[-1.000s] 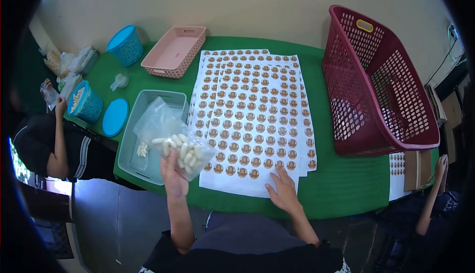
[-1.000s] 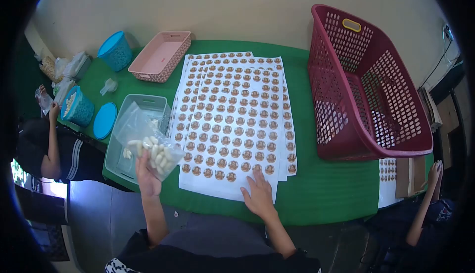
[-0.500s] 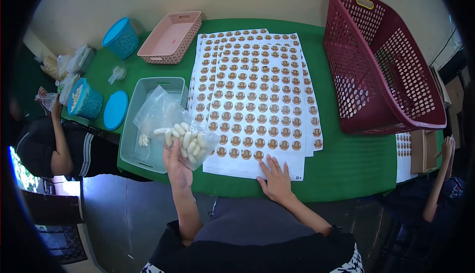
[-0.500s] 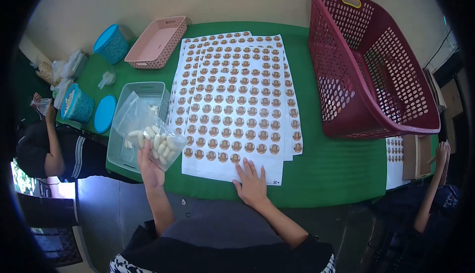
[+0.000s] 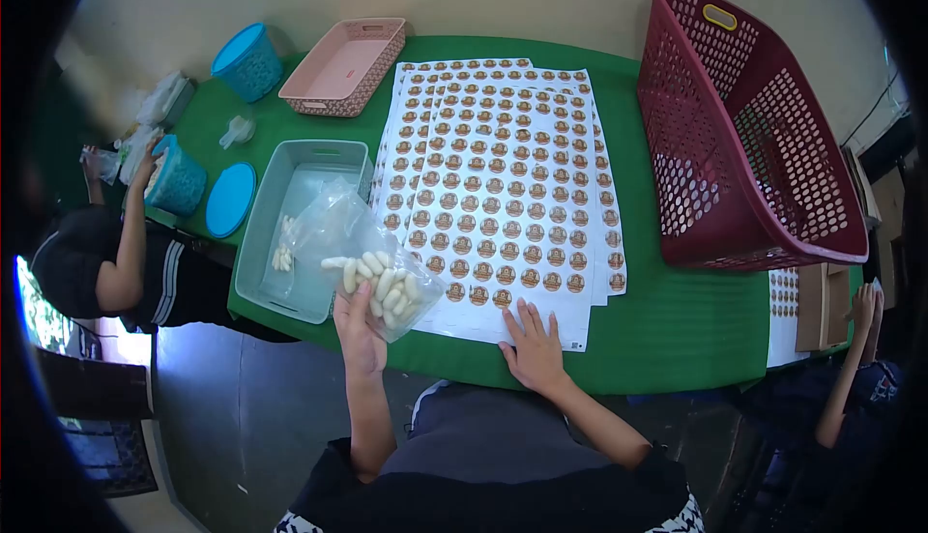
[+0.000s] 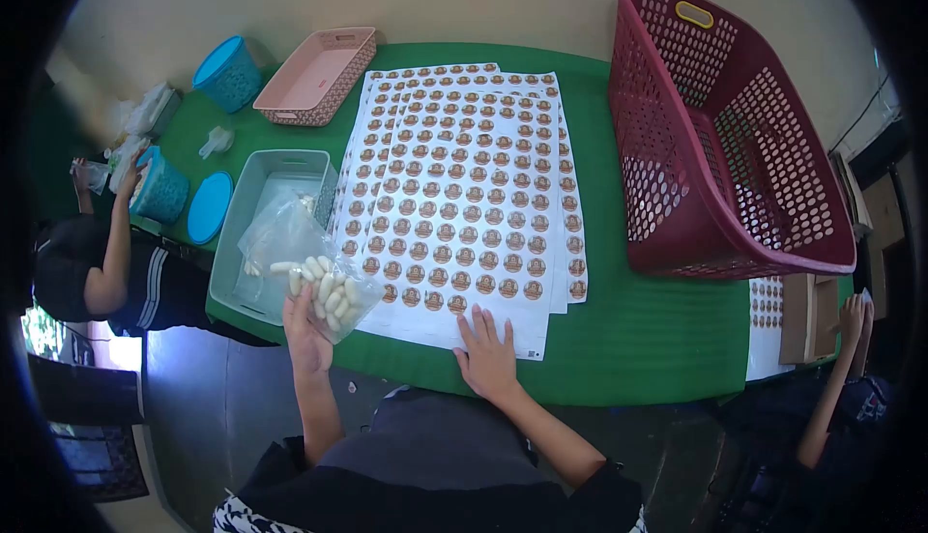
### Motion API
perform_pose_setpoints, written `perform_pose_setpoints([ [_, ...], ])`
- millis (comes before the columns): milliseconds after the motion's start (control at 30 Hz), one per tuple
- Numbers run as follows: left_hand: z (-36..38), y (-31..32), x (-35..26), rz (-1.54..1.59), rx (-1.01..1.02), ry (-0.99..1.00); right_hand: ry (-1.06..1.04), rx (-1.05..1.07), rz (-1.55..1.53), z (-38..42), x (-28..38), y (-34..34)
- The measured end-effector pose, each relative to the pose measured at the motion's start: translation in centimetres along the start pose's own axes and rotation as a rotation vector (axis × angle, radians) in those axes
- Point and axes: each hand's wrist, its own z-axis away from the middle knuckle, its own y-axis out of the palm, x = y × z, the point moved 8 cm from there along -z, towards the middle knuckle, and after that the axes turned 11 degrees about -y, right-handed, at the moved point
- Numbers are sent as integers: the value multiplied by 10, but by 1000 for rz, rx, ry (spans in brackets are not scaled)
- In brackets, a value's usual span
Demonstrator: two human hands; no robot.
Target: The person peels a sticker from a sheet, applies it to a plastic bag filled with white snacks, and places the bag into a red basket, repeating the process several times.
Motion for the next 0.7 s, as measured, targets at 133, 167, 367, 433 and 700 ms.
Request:
perform_pose_setpoints([
  [133,6,8,2,10,1,-3,-28,-5,7,0,0,1],
  [167,7,10,4,-9,3,-4,-36,1,-11,-1,0,-1],
  [367,16,32,6,-48,5,13,-124,122,-22,-6,3,2],
  [433,20,42,5,-47,11,32,-135,127,-70,-9,3,-2],
  [700,33,53,22,-189,4,30,-77,-626,-634,-7,-53,-73],
])
